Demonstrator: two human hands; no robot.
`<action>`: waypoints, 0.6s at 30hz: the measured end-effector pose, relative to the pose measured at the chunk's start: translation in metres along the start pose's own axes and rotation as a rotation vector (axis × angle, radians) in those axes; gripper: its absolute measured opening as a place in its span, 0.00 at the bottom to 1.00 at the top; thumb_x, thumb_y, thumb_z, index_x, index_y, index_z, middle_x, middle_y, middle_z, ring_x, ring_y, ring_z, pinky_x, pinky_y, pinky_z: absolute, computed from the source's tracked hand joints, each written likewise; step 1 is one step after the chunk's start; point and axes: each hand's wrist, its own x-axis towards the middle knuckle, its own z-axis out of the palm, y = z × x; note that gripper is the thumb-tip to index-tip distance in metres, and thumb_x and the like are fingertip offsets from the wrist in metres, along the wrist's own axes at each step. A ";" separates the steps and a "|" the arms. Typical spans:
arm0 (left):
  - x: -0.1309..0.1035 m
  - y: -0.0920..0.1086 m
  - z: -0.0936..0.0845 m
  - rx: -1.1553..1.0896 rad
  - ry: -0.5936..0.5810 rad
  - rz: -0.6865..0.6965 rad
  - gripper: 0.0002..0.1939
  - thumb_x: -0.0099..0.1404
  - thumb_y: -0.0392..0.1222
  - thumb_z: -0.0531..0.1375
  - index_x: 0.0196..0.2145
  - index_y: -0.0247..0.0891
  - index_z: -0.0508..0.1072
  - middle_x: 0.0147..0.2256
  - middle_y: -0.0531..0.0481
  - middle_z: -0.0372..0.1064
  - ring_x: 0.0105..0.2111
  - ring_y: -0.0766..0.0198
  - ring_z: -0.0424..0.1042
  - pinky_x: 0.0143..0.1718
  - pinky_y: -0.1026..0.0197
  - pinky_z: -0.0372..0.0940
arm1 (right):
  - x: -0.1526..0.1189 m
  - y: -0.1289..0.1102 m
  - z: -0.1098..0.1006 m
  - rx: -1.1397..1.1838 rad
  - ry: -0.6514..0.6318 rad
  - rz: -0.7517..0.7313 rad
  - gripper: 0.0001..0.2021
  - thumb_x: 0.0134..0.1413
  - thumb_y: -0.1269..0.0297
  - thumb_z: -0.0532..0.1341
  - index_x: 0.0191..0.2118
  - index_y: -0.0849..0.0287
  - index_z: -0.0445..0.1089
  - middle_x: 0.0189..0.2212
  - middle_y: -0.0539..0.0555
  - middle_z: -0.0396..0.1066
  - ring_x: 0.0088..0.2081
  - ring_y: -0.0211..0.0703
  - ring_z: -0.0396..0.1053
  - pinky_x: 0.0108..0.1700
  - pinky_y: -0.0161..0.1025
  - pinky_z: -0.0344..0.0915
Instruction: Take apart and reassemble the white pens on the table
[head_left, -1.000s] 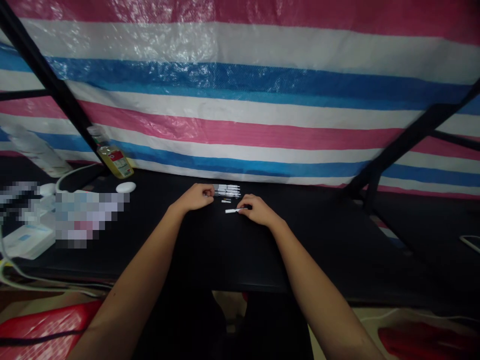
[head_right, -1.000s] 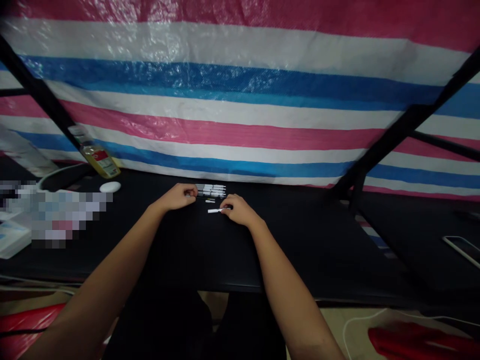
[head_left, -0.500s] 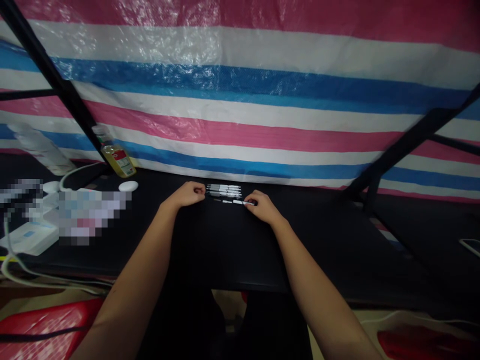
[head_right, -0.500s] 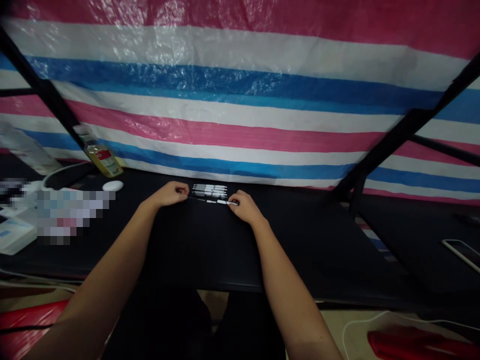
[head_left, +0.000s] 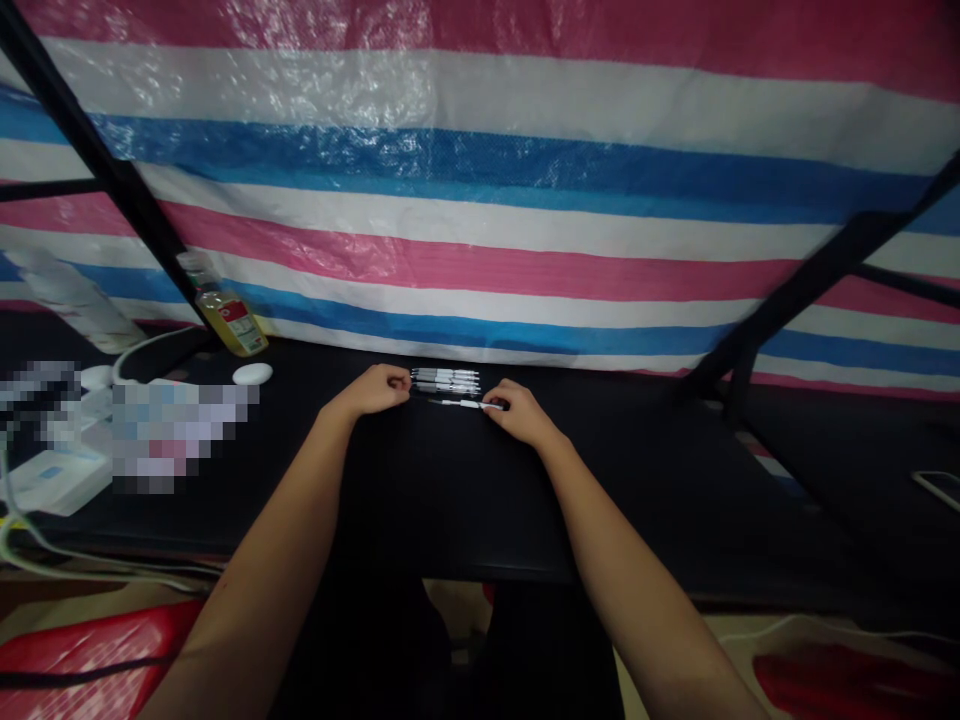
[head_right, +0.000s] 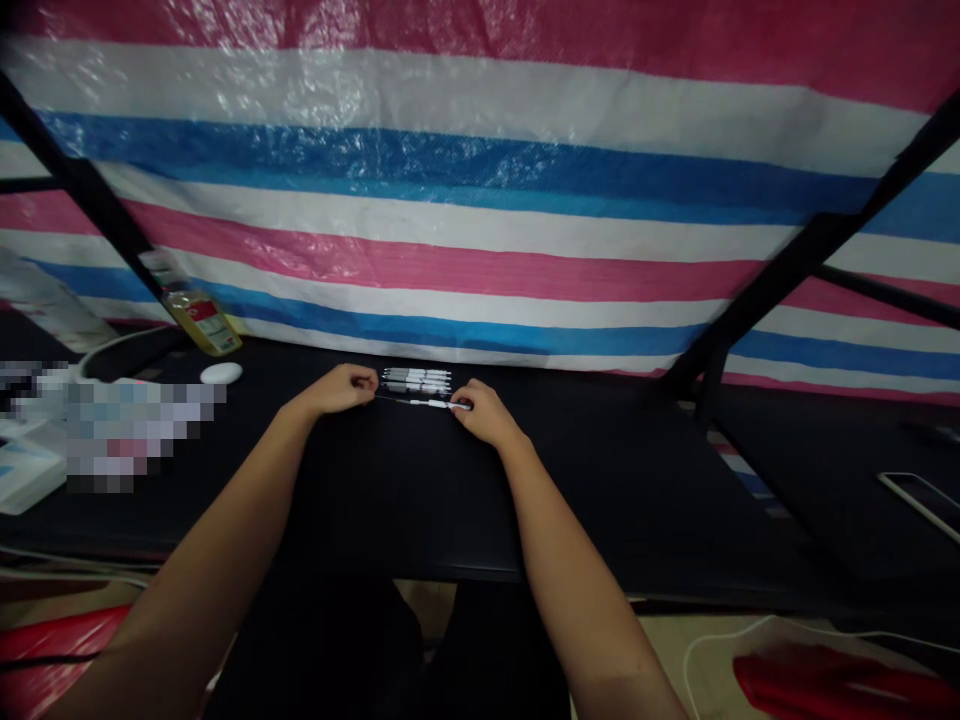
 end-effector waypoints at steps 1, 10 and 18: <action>0.001 0.000 0.001 0.004 -0.003 0.007 0.04 0.51 0.39 0.57 0.25 0.38 0.70 0.23 0.54 0.64 0.25 0.65 0.61 0.28 0.62 0.53 | 0.000 0.000 0.001 0.001 -0.002 -0.002 0.05 0.53 0.71 0.64 0.36 0.57 0.76 0.34 0.51 0.67 0.36 0.40 0.67 0.41 0.39 0.64; 0.005 0.006 0.012 0.027 -0.053 0.075 0.06 0.53 0.37 0.58 0.30 0.38 0.74 0.26 0.52 0.69 0.27 0.64 0.66 0.30 0.62 0.57 | 0.003 -0.004 0.013 0.034 -0.008 -0.023 0.04 0.54 0.70 0.65 0.37 0.57 0.77 0.36 0.52 0.68 0.37 0.40 0.67 0.44 0.39 0.63; 0.013 0.025 0.047 0.021 -0.032 0.290 0.11 0.61 0.38 0.58 0.41 0.39 0.75 0.39 0.46 0.76 0.40 0.57 0.73 0.46 0.56 0.64 | 0.005 -0.008 0.017 0.094 0.063 0.000 0.05 0.57 0.69 0.63 0.38 0.57 0.77 0.34 0.52 0.68 0.35 0.40 0.66 0.43 0.39 0.63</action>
